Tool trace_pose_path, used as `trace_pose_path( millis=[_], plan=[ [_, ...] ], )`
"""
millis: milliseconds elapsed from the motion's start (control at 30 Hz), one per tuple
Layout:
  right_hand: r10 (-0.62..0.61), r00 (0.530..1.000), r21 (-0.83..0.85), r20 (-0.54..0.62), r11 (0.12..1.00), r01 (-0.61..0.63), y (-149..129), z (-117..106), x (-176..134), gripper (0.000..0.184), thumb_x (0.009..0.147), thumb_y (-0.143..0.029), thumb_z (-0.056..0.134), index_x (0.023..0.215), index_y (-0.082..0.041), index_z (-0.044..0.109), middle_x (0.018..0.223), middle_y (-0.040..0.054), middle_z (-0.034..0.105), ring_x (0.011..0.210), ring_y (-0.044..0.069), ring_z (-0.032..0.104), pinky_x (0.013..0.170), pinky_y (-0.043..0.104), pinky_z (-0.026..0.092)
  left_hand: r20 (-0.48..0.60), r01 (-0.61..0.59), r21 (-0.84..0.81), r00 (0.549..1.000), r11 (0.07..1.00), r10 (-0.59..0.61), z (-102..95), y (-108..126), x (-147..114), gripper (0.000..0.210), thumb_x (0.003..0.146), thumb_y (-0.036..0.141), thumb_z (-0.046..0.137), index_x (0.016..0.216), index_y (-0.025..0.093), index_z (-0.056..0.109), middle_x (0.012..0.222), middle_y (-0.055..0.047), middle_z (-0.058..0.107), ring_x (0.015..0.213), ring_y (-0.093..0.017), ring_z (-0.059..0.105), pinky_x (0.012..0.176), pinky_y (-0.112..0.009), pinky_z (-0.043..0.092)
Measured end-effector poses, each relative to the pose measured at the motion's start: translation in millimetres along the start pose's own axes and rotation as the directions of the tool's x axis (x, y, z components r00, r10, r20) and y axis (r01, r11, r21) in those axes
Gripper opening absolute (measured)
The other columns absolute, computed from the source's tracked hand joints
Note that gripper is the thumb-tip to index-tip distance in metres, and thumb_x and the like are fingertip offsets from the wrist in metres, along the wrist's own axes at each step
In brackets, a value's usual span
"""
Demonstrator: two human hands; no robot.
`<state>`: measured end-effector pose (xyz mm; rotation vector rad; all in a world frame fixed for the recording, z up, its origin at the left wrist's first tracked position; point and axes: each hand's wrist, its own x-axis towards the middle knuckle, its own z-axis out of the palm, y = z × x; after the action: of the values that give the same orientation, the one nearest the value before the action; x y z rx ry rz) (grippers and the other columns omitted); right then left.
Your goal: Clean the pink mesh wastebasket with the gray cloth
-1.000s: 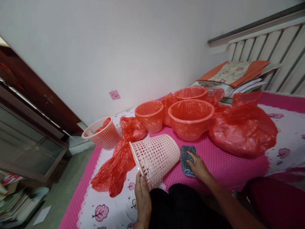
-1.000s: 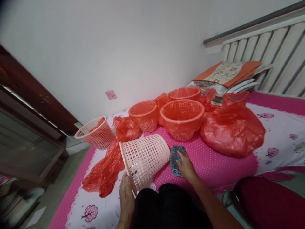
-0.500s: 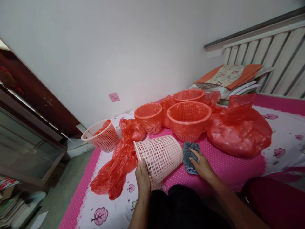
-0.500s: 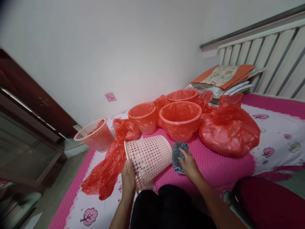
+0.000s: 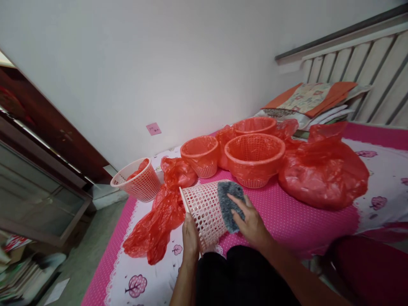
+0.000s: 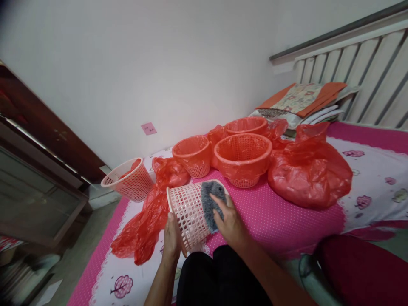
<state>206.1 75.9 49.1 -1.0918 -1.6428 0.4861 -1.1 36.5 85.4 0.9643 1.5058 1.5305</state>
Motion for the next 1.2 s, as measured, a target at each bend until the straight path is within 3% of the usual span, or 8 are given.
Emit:
trace_pose_path(
  millis=[133,200,333,433,633,900,1033,1200],
  plan=[
    [-0.135,0.977,0.011,0.168,0.991,0.135,-35.5,31.0,-7.9,0.063,0.097,-0.011,0.053,0.156,-0.032,0.056,0.158,0.0129,0.050,0.148,0.032,0.052,0.121,0.054,0.047,0.089,-0.025,-0.091,0.995,0.996,0.033,-0.7,-2.1,-0.2,0.076,0.095,0.077,0.049,0.126,0.014,0.077,0.129,-0.019,0.080,0.123,-0.035,0.074,0.112,-0.050,0.056],
    [-0.171,0.960,0.031,0.223,0.985,0.168,-45.4,46.7,-14.1,0.067,0.093,-0.007,0.059,0.156,-0.032,0.056,0.159,0.0130,0.050,0.147,0.033,0.052,0.121,0.055,0.047,0.080,-0.045,-0.068,0.995,0.997,0.051,-1.8,-4.4,-0.6,0.080,0.092,0.080,0.050,0.123,0.012,0.079,0.127,-0.019,0.081,0.124,-0.036,0.074,0.114,-0.050,0.054],
    [-0.122,0.963,-0.013,0.241,0.992,0.129,-55.3,70.5,-26.9,0.077,0.084,-0.008,0.074,0.155,-0.033,0.056,0.162,0.0143,0.044,0.148,0.039,0.050,0.120,0.061,0.047,0.039,-0.043,-0.024,0.998,0.999,0.044,-5.5,-10.8,1.2,0.085,0.089,0.084,0.050,0.120,0.010,0.079,0.125,-0.020,0.081,0.123,-0.036,0.075,0.114,-0.051,0.054],
    [-0.118,0.963,-0.031,0.244,0.991,0.129,-59.3,78.4,-33.1,0.078,0.085,-0.003,0.068,0.156,-0.032,0.054,0.163,0.0148,0.043,0.149,0.038,0.049,0.120,0.060,0.048,0.037,-0.035,-0.004,0.999,0.999,0.036,-8.5,-14.5,4.0,0.085,0.089,0.084,0.050,0.118,0.010,0.080,0.125,-0.021,0.082,0.122,-0.036,0.075,0.116,-0.053,0.052],
    [-0.167,0.949,-0.046,0.268,0.982,0.186,-58.9,80.4,-32.5,0.075,0.089,-0.002,0.059,0.158,-0.032,0.052,0.158,0.0141,0.051,0.142,0.034,0.057,0.117,0.056,0.052,0.043,-0.025,0.006,0.999,1.000,0.024,-9.8,-11.1,4.3,0.080,0.091,0.081,0.050,0.114,0.011,0.081,0.118,-0.019,0.084,0.118,-0.037,0.076,0.113,-0.053,0.054],
    [-0.245,0.941,-0.086,0.232,0.959,0.270,-42.7,74.3,-25.7,0.074,0.093,0.001,0.050,0.161,-0.030,0.048,0.159,0.0160,0.050,0.147,0.035,0.052,0.120,0.060,0.049,0.039,-0.027,-0.032,0.999,0.999,0.029,-3.1,-5.8,5.2,0.083,0.084,0.086,0.054,0.111,0.011,0.081,0.114,-0.019,0.085,0.111,-0.037,0.079,0.106,-0.052,0.059],
    [-0.206,0.951,-0.111,0.231,0.965,0.236,-33.3,68.5,-23.5,0.071,0.093,0.002,0.046,0.159,-0.026,0.052,0.159,0.0183,0.048,0.147,0.036,0.052,0.119,0.060,0.049,0.089,0.007,-0.077,0.996,0.997,0.000,-1.9,-4.8,3.6,0.080,0.088,0.082,0.053,0.118,0.012,0.080,0.117,-0.019,0.084,0.116,-0.037,0.077,0.110,-0.053,0.057],
    [-0.133,0.969,-0.170,0.210,0.971,0.170,-12.4,60.1,-18.2,0.073,0.089,0.004,0.045,0.158,-0.021,0.054,0.160,0.0217,0.046,0.147,0.038,0.052,0.119,0.059,0.049,0.063,-0.020,-0.015,0.998,1.000,0.021,-0.1,-2.6,0.9,0.077,0.091,0.081,0.050,0.113,0.014,0.081,0.112,-0.019,0.085,0.113,-0.037,0.078,0.110,-0.052,0.057]
  ],
)
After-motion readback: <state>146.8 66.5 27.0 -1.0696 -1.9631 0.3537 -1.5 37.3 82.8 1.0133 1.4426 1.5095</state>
